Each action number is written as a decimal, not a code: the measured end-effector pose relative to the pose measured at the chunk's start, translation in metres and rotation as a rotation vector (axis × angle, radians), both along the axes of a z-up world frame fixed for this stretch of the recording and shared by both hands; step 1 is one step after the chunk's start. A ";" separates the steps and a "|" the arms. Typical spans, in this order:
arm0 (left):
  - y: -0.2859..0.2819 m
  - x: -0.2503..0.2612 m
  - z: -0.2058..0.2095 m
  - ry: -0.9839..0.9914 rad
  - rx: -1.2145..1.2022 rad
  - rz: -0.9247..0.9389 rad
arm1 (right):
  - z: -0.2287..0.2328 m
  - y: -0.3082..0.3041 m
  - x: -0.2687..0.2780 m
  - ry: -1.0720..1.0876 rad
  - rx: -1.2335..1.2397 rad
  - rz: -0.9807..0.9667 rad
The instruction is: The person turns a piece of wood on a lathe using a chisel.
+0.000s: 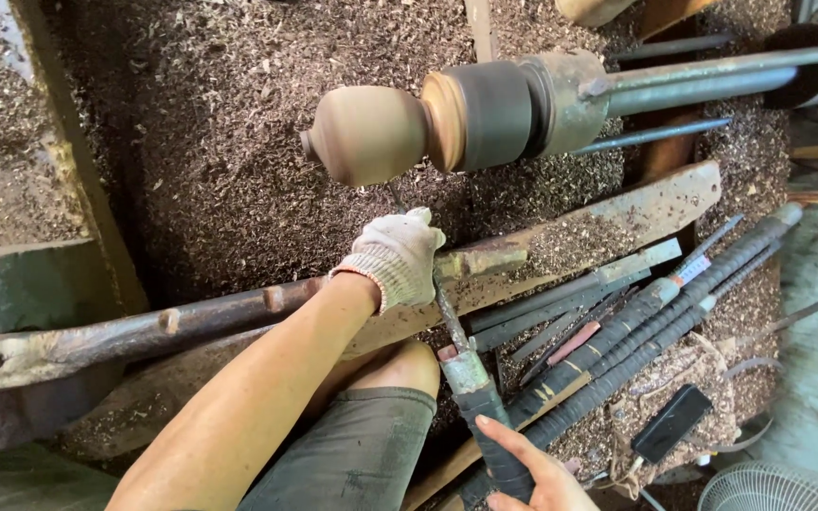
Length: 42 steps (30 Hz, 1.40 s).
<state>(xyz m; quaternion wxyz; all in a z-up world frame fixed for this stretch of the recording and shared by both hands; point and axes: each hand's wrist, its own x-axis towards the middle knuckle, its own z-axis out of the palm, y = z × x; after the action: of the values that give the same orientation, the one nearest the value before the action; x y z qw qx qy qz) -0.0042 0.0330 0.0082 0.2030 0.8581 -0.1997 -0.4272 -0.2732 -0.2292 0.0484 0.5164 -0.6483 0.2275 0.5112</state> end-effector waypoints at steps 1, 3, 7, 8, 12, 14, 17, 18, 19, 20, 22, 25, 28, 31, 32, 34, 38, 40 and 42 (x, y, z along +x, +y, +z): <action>0.000 0.000 -0.001 -0.023 -0.020 -0.003 | -0.002 0.003 -0.005 -0.006 0.010 -0.030; 0.001 0.000 -0.001 -0.046 -0.042 -0.014 | -0.006 0.009 -0.013 -0.014 0.019 -0.068; 0.002 0.002 0.002 -0.031 -0.039 -0.034 | -0.011 0.024 -0.024 -0.132 0.027 -0.040; 0.002 0.002 0.002 -0.030 -0.040 -0.045 | -0.012 0.028 -0.026 -0.172 0.028 -0.037; 0.004 0.002 -0.002 -0.090 -0.107 -0.044 | -0.015 0.042 -0.034 -0.267 0.048 -0.047; 0.005 0.003 0.005 -0.077 -0.111 -0.054 | -0.017 0.052 -0.041 -0.264 0.071 -0.145; 0.005 0.003 0.011 -0.033 -0.085 -0.077 | -0.031 0.053 -0.069 -0.158 0.041 -0.307; 0.003 -0.002 0.002 -0.034 -0.089 -0.077 | -0.028 0.049 -0.065 -0.160 0.036 -0.307; 0.000 -0.010 -0.006 -0.189 -0.145 -0.049 | -0.022 0.042 -0.062 -0.090 0.002 -0.276; -0.003 -0.018 -0.014 -0.344 -0.200 -0.022 | -0.017 0.034 -0.059 -0.020 -0.034 -0.246; -0.011 -0.017 -0.009 -0.213 -0.097 -0.016 | 0.006 0.023 -0.034 -0.111 -0.002 -0.135; -0.025 -0.002 0.014 -0.010 0.027 -0.015 | 0.037 -0.002 0.009 -0.159 -0.006 0.043; -0.036 0.007 0.021 0.189 0.060 0.149 | 0.060 -0.012 0.052 0.014 -0.100 0.090; -0.037 0.006 0.014 0.167 0.070 0.216 | 0.064 -0.019 0.080 0.113 -0.086 0.064; -0.036 0.008 0.012 0.032 0.061 0.097 | 0.062 -0.022 0.089 0.091 -0.022 0.040; -0.036 0.005 0.007 0.013 0.054 0.146 | 0.052 -0.035 0.092 0.095 0.018 0.079; -0.038 0.004 0.008 0.005 0.062 0.151 | 0.042 -0.047 0.093 0.065 -0.013 0.256; -0.039 0.005 0.009 0.010 0.073 0.146 | 0.031 -0.052 0.081 0.023 -0.003 0.273; -0.038 0.004 0.008 0.017 0.080 0.153 | 0.026 -0.050 0.074 -0.019 0.002 0.301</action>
<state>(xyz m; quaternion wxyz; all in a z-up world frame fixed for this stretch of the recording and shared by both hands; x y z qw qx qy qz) 0.0000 -0.0051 0.0167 0.2022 0.8746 -0.1143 -0.4255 -0.1996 -0.2795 0.0745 0.4367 -0.6792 0.1225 0.5770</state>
